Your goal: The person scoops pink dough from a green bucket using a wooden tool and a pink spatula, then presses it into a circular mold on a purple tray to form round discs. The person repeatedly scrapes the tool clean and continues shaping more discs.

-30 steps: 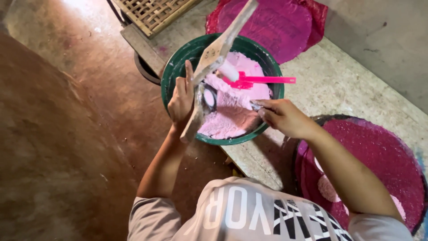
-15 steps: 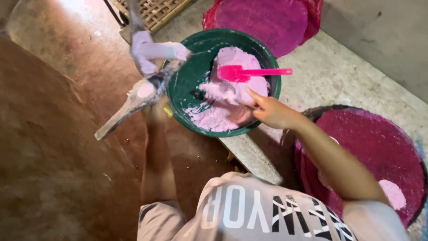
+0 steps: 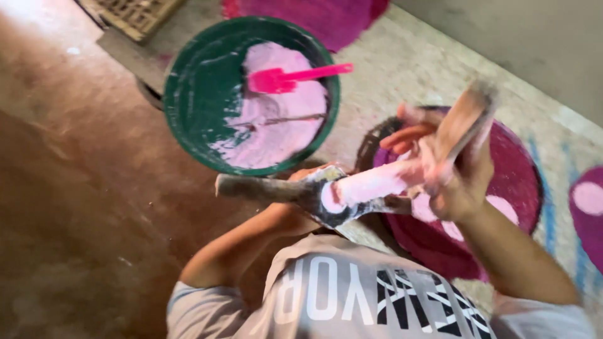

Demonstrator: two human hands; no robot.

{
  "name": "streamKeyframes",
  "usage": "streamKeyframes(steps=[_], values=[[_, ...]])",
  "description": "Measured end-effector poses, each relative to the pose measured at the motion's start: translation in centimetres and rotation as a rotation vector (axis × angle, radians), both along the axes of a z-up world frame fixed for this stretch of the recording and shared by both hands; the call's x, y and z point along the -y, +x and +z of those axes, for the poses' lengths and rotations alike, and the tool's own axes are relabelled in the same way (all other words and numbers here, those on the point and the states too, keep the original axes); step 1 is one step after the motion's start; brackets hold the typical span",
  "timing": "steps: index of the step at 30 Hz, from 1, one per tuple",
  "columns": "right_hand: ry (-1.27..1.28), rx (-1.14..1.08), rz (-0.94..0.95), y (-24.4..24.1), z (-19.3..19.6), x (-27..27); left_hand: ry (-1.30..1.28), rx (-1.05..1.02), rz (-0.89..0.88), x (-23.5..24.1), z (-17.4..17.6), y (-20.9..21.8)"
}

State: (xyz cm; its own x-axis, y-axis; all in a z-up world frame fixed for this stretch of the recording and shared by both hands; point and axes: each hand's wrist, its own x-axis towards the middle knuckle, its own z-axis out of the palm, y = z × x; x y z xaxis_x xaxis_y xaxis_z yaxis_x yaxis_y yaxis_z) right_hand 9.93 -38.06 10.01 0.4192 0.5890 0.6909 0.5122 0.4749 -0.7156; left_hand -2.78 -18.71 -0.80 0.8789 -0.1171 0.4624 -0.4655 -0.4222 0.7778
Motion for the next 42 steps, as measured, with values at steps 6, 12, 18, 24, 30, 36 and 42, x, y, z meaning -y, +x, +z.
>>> streamKeyframes(steps=[6, 12, 18, 24, 30, 36, 42], values=[[-0.079, 0.807, -0.194, -2.8, 0.1, 7.9, 0.324, -0.397, -0.068, 3.6, 4.1, 1.1], [-0.277, 0.558, -0.378, -4.9, -2.7, 11.7, 0.356, -0.494, -0.274, 9.3, 4.7, 4.7], [-0.606, 0.011, -0.404, -0.5, -0.7, 17.0, 0.155, -0.518, -0.623, 11.2, 4.4, 11.9], [-0.826, -0.872, 0.274, 5.7, -6.8, 26.1, -0.686, -0.358, -1.07, 9.4, 4.4, 19.4], [-0.863, -1.403, 0.125, 5.0, -15.2, 29.7, -1.402, -0.134, -1.187, 11.7, 0.4, 22.9], [-1.07, -1.123, 0.077, 9.1, -13.2, 29.1, -1.537, -0.148, -0.985, 12.8, -4.8, 26.7], [-1.226, -0.946, -0.087, 10.2, -11.6, 23.2, -1.711, -0.168, -0.953, 11.6, -6.7, 29.7]])
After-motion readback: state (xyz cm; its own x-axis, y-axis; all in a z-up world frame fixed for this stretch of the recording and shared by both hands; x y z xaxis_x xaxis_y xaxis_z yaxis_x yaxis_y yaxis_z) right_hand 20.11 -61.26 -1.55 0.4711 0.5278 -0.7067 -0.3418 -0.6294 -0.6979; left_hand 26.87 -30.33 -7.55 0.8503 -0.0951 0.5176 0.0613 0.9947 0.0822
